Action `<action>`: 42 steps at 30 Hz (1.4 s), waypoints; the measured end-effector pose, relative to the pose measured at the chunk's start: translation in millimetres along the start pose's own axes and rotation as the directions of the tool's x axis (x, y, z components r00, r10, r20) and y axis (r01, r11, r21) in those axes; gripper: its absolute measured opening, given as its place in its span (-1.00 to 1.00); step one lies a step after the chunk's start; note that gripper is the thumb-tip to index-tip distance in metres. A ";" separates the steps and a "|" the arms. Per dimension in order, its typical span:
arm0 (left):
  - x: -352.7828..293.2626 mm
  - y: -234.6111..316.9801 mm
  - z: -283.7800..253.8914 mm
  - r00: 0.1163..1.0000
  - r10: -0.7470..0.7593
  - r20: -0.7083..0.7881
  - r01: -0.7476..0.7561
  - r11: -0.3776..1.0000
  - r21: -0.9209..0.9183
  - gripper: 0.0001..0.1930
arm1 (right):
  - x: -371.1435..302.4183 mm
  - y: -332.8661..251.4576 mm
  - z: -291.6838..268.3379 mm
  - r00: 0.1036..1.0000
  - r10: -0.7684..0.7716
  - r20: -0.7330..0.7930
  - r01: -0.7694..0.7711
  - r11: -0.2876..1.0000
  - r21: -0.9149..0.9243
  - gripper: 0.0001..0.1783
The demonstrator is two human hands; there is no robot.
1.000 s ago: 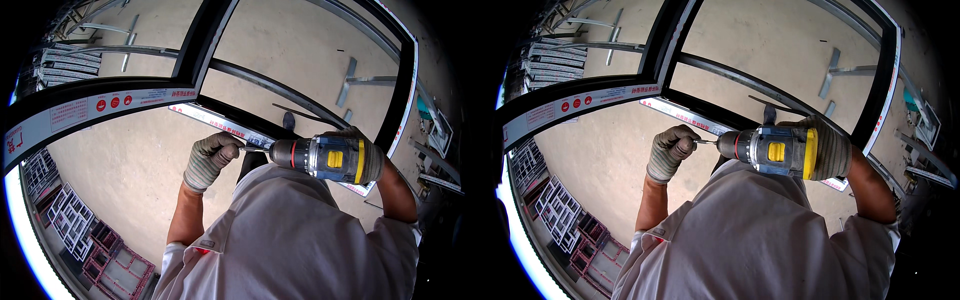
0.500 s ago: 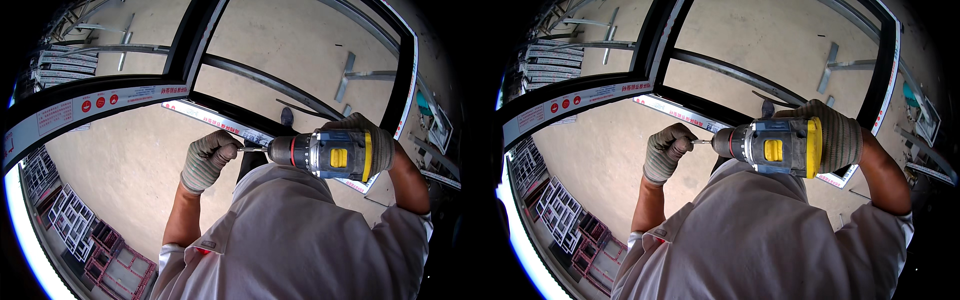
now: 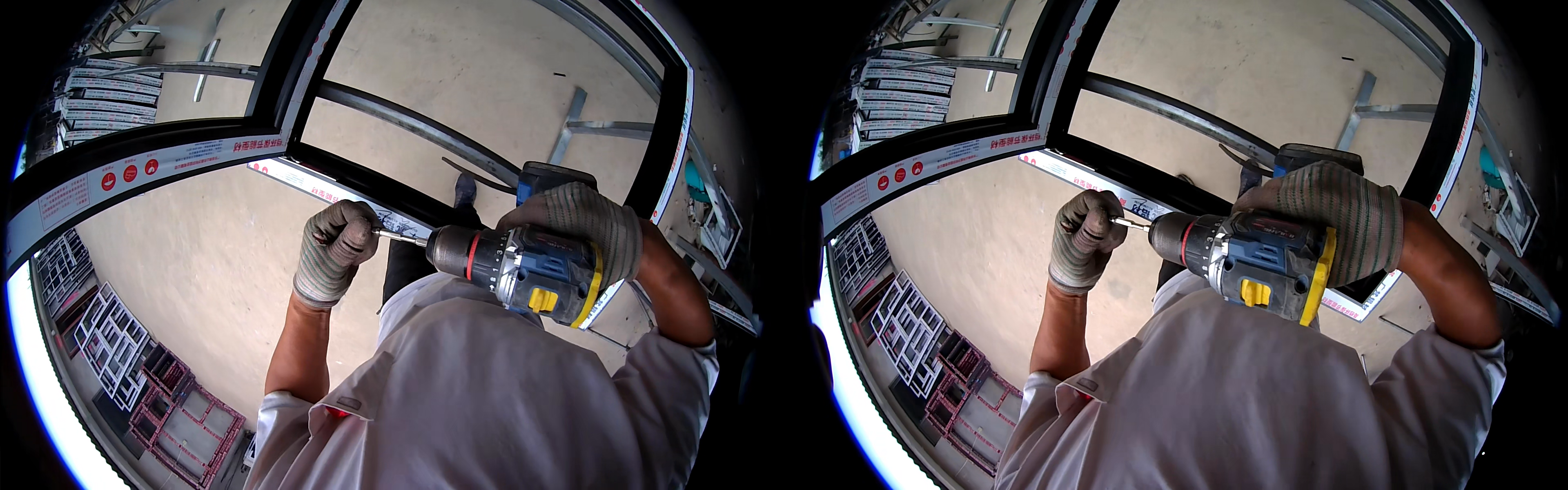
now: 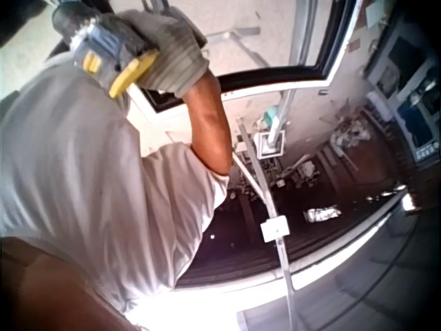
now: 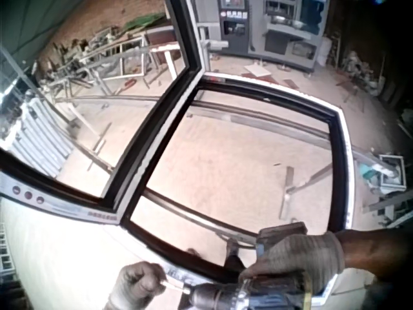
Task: The person uses a cordless drill to fasten screws into a black window frame, then switches to a manual screwdriver to tighten additional fasteners. The person works on a single frame placed on a metal stand in a workshop.
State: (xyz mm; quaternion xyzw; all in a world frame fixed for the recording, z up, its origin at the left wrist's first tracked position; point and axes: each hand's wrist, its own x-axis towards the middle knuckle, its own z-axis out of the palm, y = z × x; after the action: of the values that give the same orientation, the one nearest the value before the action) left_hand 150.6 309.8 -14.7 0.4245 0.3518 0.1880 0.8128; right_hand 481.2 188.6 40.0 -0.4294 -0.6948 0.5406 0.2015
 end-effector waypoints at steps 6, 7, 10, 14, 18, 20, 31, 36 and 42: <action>14.6 -5.1 8.6 0.999 0.026 0.018 -0.023 0.986 -0.167 -0.57 | 0.9 -0.8 16.4 0.978 -0.068 -0.199 0.002 0.949 -0.314 -0.31; 14.3 -7.9 4.8 1.000 0.002 -0.013 -0.004 0.986 -0.164 -0.56 | 3.5 -2.2 20.3 0.966 -0.086 -0.243 -0.011 0.929 -0.371 -0.35; 12.2 -16.4 -7.5 0.985 -0.055 -0.167 0.054 0.998 -0.008 -0.49 | 11.7 2.0 34.3 0.952 -0.035 -0.305 -0.123 0.866 -0.484 -0.34; 3.3 -26.8 -32.1 0.870 -0.032 -0.491 0.165 0.959 0.231 -0.53 | 33.9 22.5 37.0 0.919 -0.118 -0.376 -0.165 0.751 -0.639 -0.49; 4.3 -46.3 -52.5 0.767 0.011 -0.642 0.228 0.930 0.287 -0.56 | 54.5 61.1 37.8 0.911 -0.195 -0.364 -0.160 0.646 -0.747 -0.54; 10.2 -55.3 -49.9 0.748 0.038 -0.662 0.223 0.926 0.305 -0.57 | 66.5 78.3 37.5 0.910 -0.227 -0.346 -0.152 0.595 -0.789 -0.56; 37.0 -88.5 -16.2 0.750 0.004 -0.661 0.192 0.955 0.224 -0.47 | 130.6 148.4 42.5 0.862 -0.409 -0.301 -0.074 0.486 -0.871 -0.75; 42.8 -95.1 -12.9 0.824 -0.026 -0.566 0.086 0.993 0.080 -0.49 | 145.5 154.8 44.3 0.847 -0.445 -0.291 -0.080 0.435 -0.897 -0.65; 42.1 -101.0 -14.7 0.870 0.052 -0.490 -0.020 0.997 0.070 -0.44 | 158.6 149.5 41.5 0.832 -0.482 -0.275 -0.096 0.362 -0.927 -0.66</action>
State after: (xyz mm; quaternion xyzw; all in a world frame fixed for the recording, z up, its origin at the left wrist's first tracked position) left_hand 169.2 286.0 -120.8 0.3946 0.5445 0.2938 0.6793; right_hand 419.7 300.8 -141.3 -0.5033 -0.8416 -0.0973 0.1699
